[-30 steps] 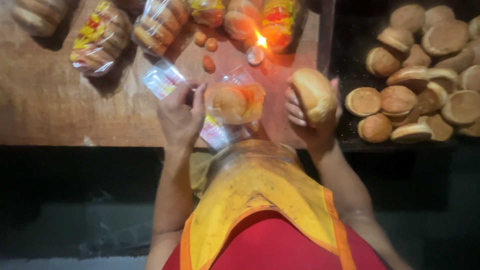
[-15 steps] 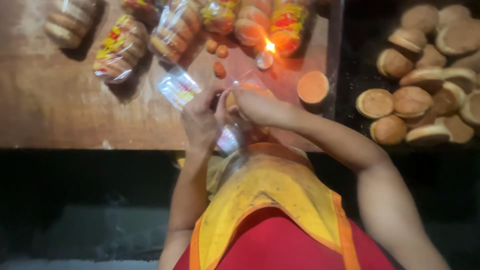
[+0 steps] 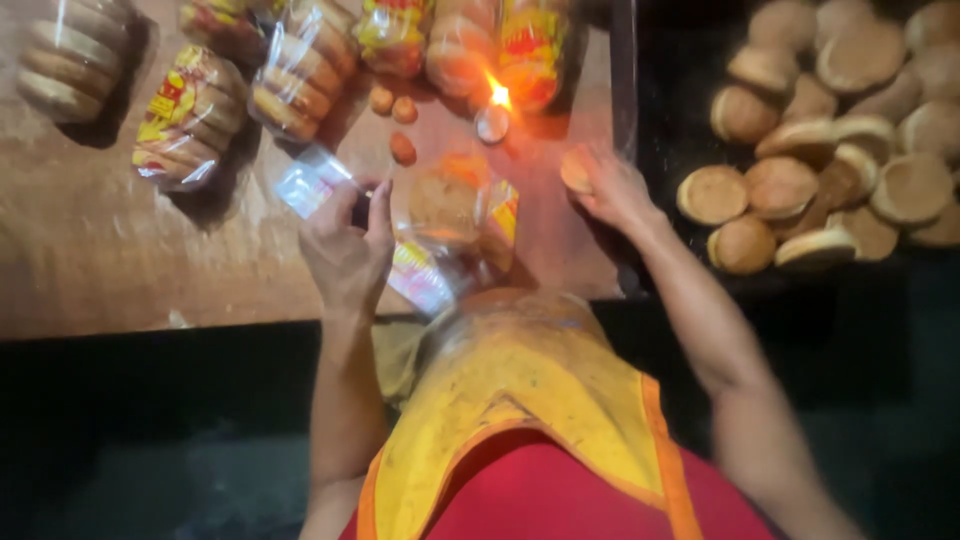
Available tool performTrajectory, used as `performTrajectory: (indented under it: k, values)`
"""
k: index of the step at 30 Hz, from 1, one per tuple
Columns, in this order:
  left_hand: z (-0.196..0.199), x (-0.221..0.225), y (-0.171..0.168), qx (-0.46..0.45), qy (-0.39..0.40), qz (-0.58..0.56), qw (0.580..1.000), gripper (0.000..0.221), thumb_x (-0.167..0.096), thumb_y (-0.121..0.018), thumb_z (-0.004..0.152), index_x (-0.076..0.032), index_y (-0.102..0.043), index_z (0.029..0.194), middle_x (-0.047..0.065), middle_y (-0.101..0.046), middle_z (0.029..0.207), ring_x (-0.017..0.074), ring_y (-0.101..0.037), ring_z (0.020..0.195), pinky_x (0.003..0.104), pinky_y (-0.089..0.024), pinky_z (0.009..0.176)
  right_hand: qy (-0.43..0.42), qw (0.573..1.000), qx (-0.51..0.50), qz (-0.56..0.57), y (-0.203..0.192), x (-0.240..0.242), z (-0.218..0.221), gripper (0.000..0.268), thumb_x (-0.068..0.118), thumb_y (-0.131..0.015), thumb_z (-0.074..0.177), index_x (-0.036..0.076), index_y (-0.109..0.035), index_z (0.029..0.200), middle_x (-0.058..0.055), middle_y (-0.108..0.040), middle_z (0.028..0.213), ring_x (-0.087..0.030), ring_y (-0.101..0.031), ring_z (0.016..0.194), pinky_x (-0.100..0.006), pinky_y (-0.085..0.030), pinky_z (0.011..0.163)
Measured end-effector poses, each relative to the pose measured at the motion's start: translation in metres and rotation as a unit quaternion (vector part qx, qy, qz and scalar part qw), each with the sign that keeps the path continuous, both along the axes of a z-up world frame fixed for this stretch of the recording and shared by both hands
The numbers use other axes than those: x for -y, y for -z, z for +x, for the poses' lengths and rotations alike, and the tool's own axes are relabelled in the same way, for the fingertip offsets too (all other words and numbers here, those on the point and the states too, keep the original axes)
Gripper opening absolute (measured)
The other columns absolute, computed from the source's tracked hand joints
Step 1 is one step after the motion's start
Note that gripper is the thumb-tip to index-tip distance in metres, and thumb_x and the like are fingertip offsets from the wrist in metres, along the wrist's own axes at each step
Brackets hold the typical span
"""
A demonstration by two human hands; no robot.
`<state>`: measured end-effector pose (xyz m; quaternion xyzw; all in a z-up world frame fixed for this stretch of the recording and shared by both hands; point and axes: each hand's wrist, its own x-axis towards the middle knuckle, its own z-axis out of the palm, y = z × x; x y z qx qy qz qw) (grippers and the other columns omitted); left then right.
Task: The person stands at a wooden table in a bakery packaging area and places bread rolls one at a time into clear plastic bags, sealing each bag and setting the filled bags with other packaged breads. They repeatedly reach into a black tray to pick up unpackaged rolls and continue bagging them.
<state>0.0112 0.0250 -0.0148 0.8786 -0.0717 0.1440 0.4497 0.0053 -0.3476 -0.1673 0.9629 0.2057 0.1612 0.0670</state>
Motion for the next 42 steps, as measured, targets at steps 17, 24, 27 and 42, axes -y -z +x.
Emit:
performTrajectory:
  k: [17, 24, 27, 42]
  values:
    - [-0.001, 0.007, -0.009, -0.025, -0.004, -0.001, 1.0, 0.011, -0.015, -0.077, 0.096, -0.005, -0.076, 0.099, 0.009, -0.071, 0.072, 0.0165, -0.069, 0.058, 0.031, -0.052, 0.056, -0.105, 0.392, -0.259, 0.877, -0.112, -0.032, -0.066, 0.078, 0.042, -0.08, 0.093, -0.001, -0.049, 0.15, -0.012, -0.063, 0.137, -0.023, -0.064, 0.126, -0.04, -0.052, 0.111]
    - [-0.009, 0.015, -0.012, -0.016, -0.02, 0.009, 1.0, 0.011, -0.019, -0.077, 0.094, -0.01, -0.076, 0.099, 0.01, -0.072, 0.072, 0.019, -0.072, 0.062, 0.032, -0.054, 0.058, -0.118, 0.697, -0.208, 0.676, -0.19, -0.095, -0.046, 0.066, 0.021, -0.085, 0.096, 0.001, -0.05, 0.148, -0.011, -0.062, 0.134, -0.02, -0.061, 0.125, -0.035, -0.05, 0.112]
    - [-0.012, 0.017, -0.015, -0.026, -0.019, -0.003, 0.999, 0.01, -0.02, -0.077, 0.094, -0.01, -0.075, 0.098, 0.01, -0.072, 0.072, 0.0201, -0.072, 0.062, 0.033, -0.054, 0.058, -0.124, 0.859, -0.16, 0.471, -0.215, -0.126, -0.025, 0.056, 0.024, -0.08, 0.093, 0.003, -0.055, 0.139, -0.019, -0.069, 0.124, -0.028, -0.071, 0.114, -0.038, -0.057, 0.099]
    - [-0.006, 0.025, 0.002, 0.011, -0.013, 0.006, 1.0, 0.011, -0.022, -0.074, 0.095, -0.011, -0.074, 0.096, 0.011, -0.073, 0.077, 0.0267, -0.073, 0.067, 0.037, -0.055, 0.061, -0.055, 0.984, -0.062, 0.155, -0.191, -0.142, -0.005, 0.044, 0.048, -0.072, 0.099, 0.009, -0.073, 0.119, -0.01, -0.069, 0.081, -0.029, -0.067, 0.073, -0.042, -0.049, 0.064]
